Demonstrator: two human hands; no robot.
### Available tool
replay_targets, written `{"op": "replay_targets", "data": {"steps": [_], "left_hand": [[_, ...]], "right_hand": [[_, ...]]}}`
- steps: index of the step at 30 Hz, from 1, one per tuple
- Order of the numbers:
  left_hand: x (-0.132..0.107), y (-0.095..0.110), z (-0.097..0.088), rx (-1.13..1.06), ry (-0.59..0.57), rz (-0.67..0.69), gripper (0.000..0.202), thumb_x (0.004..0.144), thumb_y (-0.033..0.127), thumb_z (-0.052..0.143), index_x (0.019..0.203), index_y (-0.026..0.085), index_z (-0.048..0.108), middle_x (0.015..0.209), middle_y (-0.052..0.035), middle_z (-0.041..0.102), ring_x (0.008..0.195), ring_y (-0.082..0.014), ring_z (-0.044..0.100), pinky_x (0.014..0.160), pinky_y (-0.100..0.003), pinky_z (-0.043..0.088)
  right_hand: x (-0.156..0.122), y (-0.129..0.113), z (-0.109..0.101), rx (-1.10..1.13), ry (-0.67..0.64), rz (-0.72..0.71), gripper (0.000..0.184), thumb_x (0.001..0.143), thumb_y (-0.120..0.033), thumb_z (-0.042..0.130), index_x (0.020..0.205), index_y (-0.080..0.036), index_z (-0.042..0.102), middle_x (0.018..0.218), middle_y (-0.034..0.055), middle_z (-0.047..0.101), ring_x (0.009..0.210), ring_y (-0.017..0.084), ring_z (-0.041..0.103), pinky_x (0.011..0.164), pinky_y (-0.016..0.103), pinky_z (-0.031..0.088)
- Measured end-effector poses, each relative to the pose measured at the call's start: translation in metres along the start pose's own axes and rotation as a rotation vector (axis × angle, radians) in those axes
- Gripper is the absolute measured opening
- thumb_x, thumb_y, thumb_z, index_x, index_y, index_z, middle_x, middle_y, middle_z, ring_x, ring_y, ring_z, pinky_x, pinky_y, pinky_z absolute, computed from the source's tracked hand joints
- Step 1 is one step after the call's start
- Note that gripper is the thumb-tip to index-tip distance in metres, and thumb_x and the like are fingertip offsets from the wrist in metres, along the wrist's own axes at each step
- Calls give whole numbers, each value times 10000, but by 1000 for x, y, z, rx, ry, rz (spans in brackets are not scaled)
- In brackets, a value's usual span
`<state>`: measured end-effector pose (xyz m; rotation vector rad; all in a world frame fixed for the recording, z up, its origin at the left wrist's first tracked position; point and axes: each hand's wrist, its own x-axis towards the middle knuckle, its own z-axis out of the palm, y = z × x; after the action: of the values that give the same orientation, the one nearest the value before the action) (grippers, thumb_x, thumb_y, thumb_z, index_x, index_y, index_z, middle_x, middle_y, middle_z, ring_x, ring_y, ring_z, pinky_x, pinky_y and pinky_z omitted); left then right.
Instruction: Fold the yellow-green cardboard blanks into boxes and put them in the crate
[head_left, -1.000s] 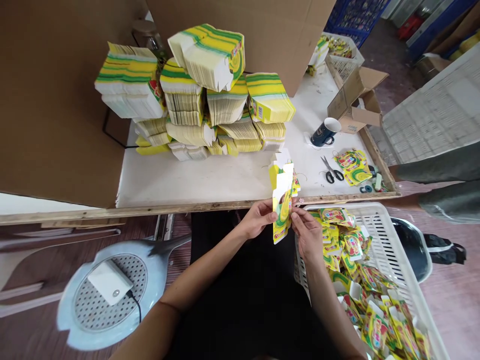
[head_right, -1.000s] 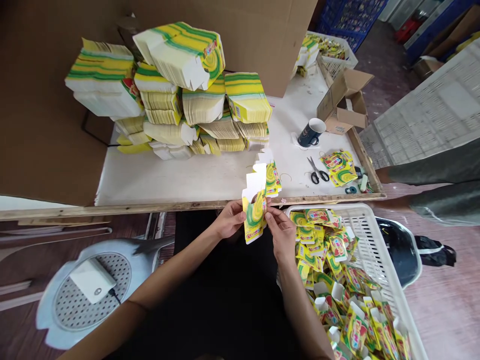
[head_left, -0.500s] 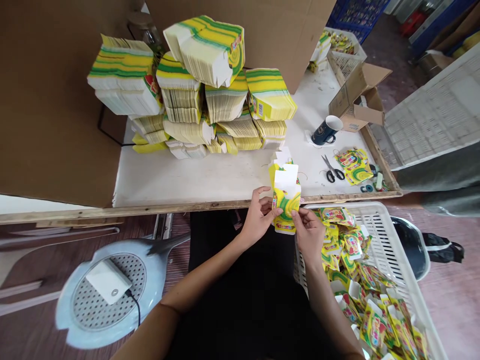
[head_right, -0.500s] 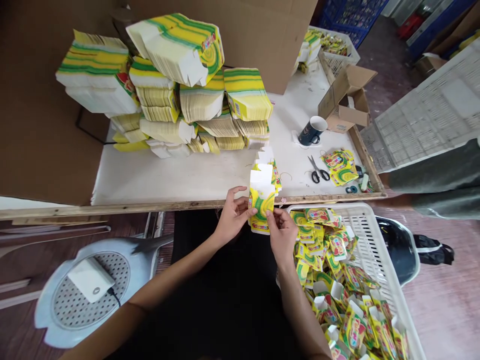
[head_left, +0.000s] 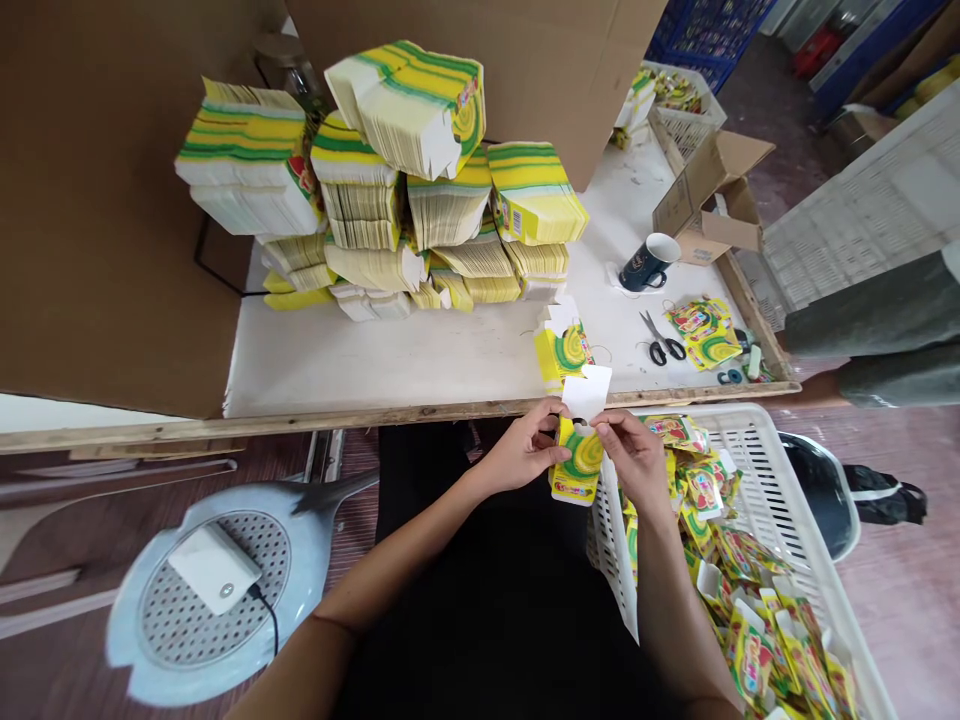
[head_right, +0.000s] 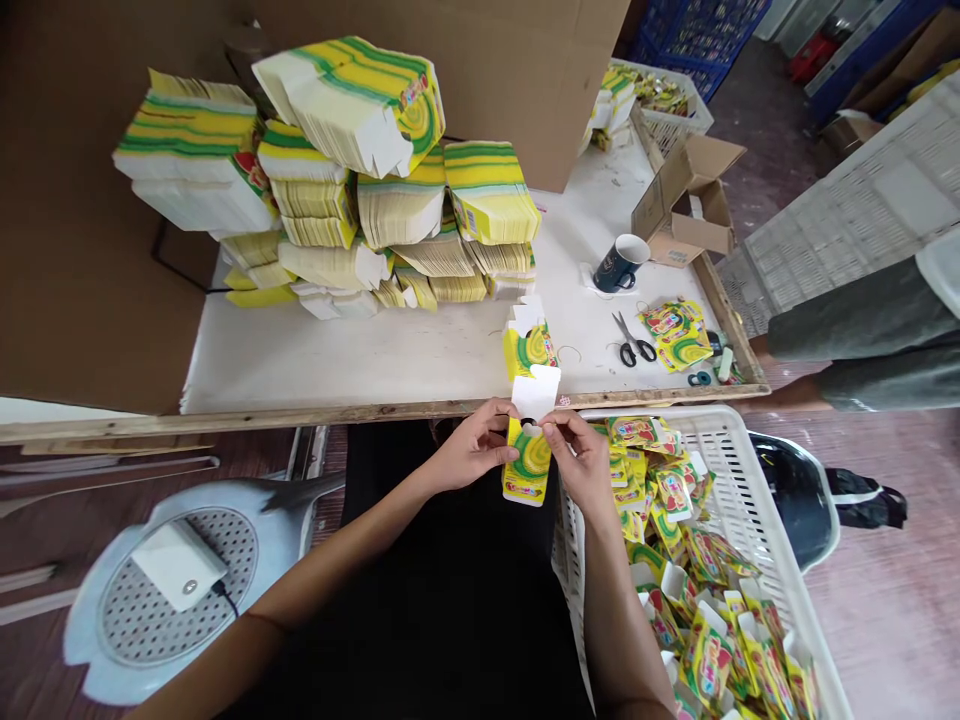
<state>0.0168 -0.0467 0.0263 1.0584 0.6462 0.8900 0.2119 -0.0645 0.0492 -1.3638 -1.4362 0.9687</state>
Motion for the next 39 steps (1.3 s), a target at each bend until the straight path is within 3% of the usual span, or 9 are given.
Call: {"op": "replay_targets", "data": {"steps": [5, 9, 12, 17, 22, 27, 31, 34, 39], "left_hand": [[1, 1, 0, -44, -14, -32, 930, 822, 404, 802, 1552, 266, 244, 1226, -149, 698, 960, -237, 737, 818, -329, 580], [3, -3, -3, 63, 37, 65, 658, 874, 417, 741, 1442, 196, 493, 1346, -179, 660, 1213, -306, 664, 890, -335, 574], [3, -4, -1, 145, 69, 117, 508, 916, 398, 690, 1378, 212, 590, 1425, -152, 622, 1271, -296, 632, 949, -341, 562], [3, -4, 3, 237, 44, 143, 485, 936, 353, 661, 1402, 231, 605, 1502, -138, 573, 1308, -305, 609, 996, -379, 556], [4, -9, 1, 185, -45, 119, 548, 951, 378, 638, 1471, 239, 538, 1508, -159, 565, 1332, -319, 595, 1018, -409, 547], [6, -6, 1, 50, 3, 92, 577, 902, 397, 714, 1426, 210, 562, 1361, -168, 667, 1202, -283, 675, 930, -344, 566], [6, -4, 4, 24, 29, 41, 596, 833, 374, 796, 1360, 176, 601, 1267, -161, 715, 1051, -250, 723, 805, -287, 578], [7, -7, 12, 76, 45, 68, 556, 839, 339, 791, 1339, 166, 620, 1314, -165, 696, 1055, -249, 723, 785, -276, 584], [21, -11, 22, 435, 48, 259, 547, 950, 274, 649, 1478, 217, 516, 1457, -155, 618, 1237, -274, 673, 1032, -423, 566]], "right_hand": [[-1, 5, 7, 82, 103, 12, 443, 899, -412, 713, 1312, -287, 611, 1175, 85, 718, 1058, 228, 690, 883, 363, 566], [1, 0, -3, -50, 111, -136, 264, 968, -462, 608, 1063, -265, 756, 1160, 90, 718, 1159, 253, 644, 1021, 415, 500], [1, -6, -11, -57, 83, -139, 392, 979, -566, 538, 923, -240, 749, 946, 73, 710, 929, 229, 656, 865, 381, 519], [0, -9, -9, -27, -79, 93, 455, 826, -485, 775, 1179, -238, 628, 637, -64, 540, 557, 126, 462, 549, 257, 365], [3, -9, -7, -287, -121, 90, 421, 862, -424, 716, 1217, -205, 657, 566, -97, 410, 480, 99, 330, 515, 255, 295], [2, -10, -5, -347, -120, 42, 425, 904, -374, 653, 1289, -196, 630, 508, -111, 367, 465, 110, 339, 525, 250, 318], [0, -7, -6, -313, -87, 14, 414, 947, -420, 609, 1296, -206, 674, 552, -74, 467, 484, 108, 325, 519, 253, 327], [-1, -2, -9, -296, -16, 2, 353, 939, -434, 627, 1213, -237, 729, 811, 15, 674, 546, 111, 423, 549, 265, 395], [-7, -2, -35, -309, 150, -1, 359, 889, -438, 698, 1169, -217, 740, 844, 27, 656, 589, 121, 420, 561, 271, 384]]}}
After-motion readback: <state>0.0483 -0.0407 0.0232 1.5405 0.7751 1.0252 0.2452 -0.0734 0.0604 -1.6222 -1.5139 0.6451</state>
